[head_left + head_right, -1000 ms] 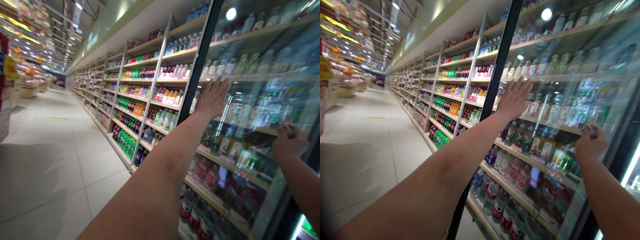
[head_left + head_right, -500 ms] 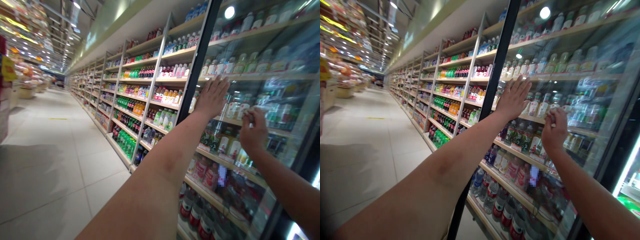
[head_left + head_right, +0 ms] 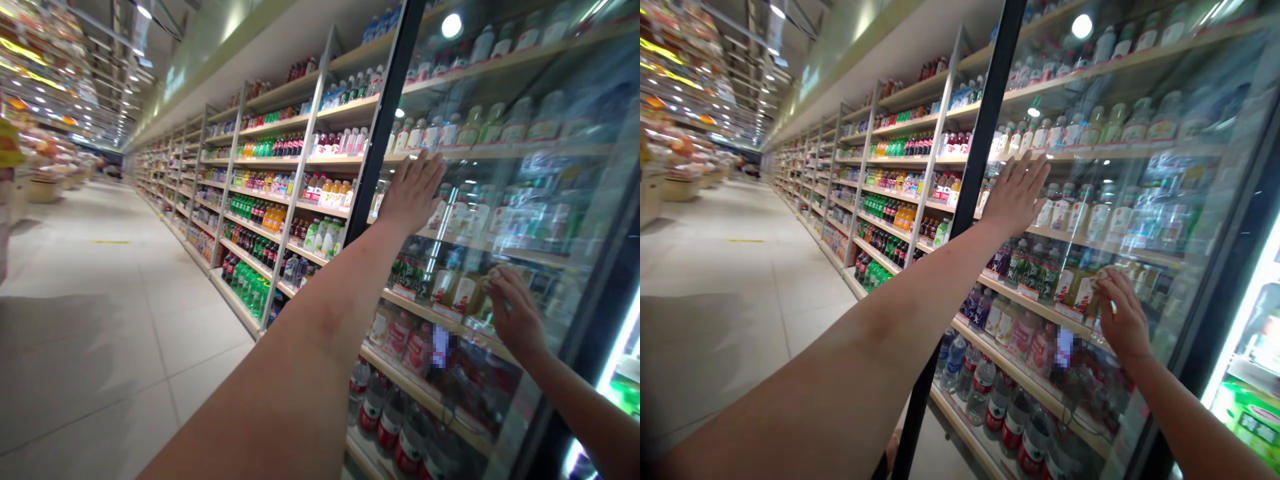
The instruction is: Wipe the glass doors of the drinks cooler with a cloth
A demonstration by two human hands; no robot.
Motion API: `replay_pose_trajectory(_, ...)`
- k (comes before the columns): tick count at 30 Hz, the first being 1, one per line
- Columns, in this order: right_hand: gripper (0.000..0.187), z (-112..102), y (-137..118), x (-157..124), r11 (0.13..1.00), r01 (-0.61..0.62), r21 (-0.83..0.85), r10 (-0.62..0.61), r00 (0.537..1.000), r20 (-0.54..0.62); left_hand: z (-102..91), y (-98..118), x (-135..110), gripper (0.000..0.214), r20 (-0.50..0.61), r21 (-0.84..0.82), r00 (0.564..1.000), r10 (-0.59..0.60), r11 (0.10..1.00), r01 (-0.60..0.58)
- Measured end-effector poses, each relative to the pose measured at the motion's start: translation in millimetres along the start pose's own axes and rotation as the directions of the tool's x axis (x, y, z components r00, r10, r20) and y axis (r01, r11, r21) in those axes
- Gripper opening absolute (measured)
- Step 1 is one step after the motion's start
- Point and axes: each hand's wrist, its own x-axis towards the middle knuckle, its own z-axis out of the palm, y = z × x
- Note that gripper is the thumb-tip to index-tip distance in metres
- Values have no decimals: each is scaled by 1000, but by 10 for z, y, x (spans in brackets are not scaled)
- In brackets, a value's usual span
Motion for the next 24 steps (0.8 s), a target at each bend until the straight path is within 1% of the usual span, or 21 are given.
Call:
replay_pose_trajectory(3, 29, -47, 230, 48, 992, -109, -55, 105, 991, -82, 10, -2, -1, 67, -9, 10, 1000, 5, 1000, -5)
replay_pose_trajectory(5, 29, -29, 378, 170, 972, -211, -102, 194, 968, -158, 15, 1, -5, 67, -12, 21, 1000, 7, 1000, -6)
replay_pose_trajectory(6, 30, -3, 443, 262, 954, -274, -118, 247, 947, -205, 15, 3, -7, 67, -10, 28, 1000, 5, 1000, -5)
replay_pose_trajectory(7, 31, 32, 497, 374, 929, -348, -121, 309, 915, -259, 12, 5, -11, 66, -9, 33, 1000, 2, 999, -1)
replay_pose_trajectory(8, 31, 74, 539, 504, 894, -434, -114, 381, 868, -319, 8, 7, -16, 66, -8, 38, 1000, -1, 999, 1)
replay_pose_trajectory(10, 32, 173, 576, 801, 810, -582, -69, 502, 750, -432, -8, 10, -26, 65, -6, 45, 1000, 0, 999, 0)
replay_pose_trajectory(11, 31, 224, 568, 955, 779, -626, -43, 536, 699, -473, -18, 12, -32, 65, -5, 47, 1000, 2, 999, -2)
replay_pose_trajectory(12, 30, 274, 542, 1103, 761, -648, -21, 555, 668, -497, -28, 14, -37, 65, -4, 48, 1000, 4, 999, -4)
replay_pose_trajectory(13, 29, 322, 495, 1237, 762, -647, -10, 556, 662, -502, -37, 16, -41, 65, -2, 48, 1000, 6, 999, -6)
replay_pose_trajectory(14, 29, 367, 425, 1351, 783, -622, -10, 538, 685, -490, -44, 18, -44, 65, -1, 48, 1000, 6, 999, -6)
replay_pose_trajectory(16, 29, 448, 213, 1495, 858, -513, -22, 457, 782, -424, -53, 23, -44, 65, 2, 46, 1000, 4, 999, -4)
replay_pose_trajectory(18, 30, 514, -91, 1506, 939, -343, -23, 317, 891, -324, -52, 24, -39, 66, 5, 43, 1000, 6, 999, -7)
replay_pose_trajectory(19, 31, 543, -266, 1459, 966, -258, -11, 245, 930, -275, -50, 23, -35, 66, 7, 41, 1000, 8, 999, -8)
replay_pose_trajectory(20, 30, 567, -446, 1380, 984, -179, 15, 178, 958, -226, -47, 21, -31, 66, 9, 38, 1000, 10, 999, -11)
replay_pose_trajectory(21, 30, 586, -619, 1273, 993, -110, 46, 116, 976, -183, -44, 18, -27, 67, 9, 34, 1000, 15, 999, -15)
replay_pose_trajectory(23, 28, 606, -901, 995, 996, 9, 94, 0, 995, -96, -43, 11, -22, 67, 7, 26, 1000, 20, 999, -20)
replay_pose_trajectory(24, 29, 604, -990, 836, 992, 61, 113, -56, 997, -50, -45, 7, -21, 67, 6, 22, 1000, 20, 1000, -21)
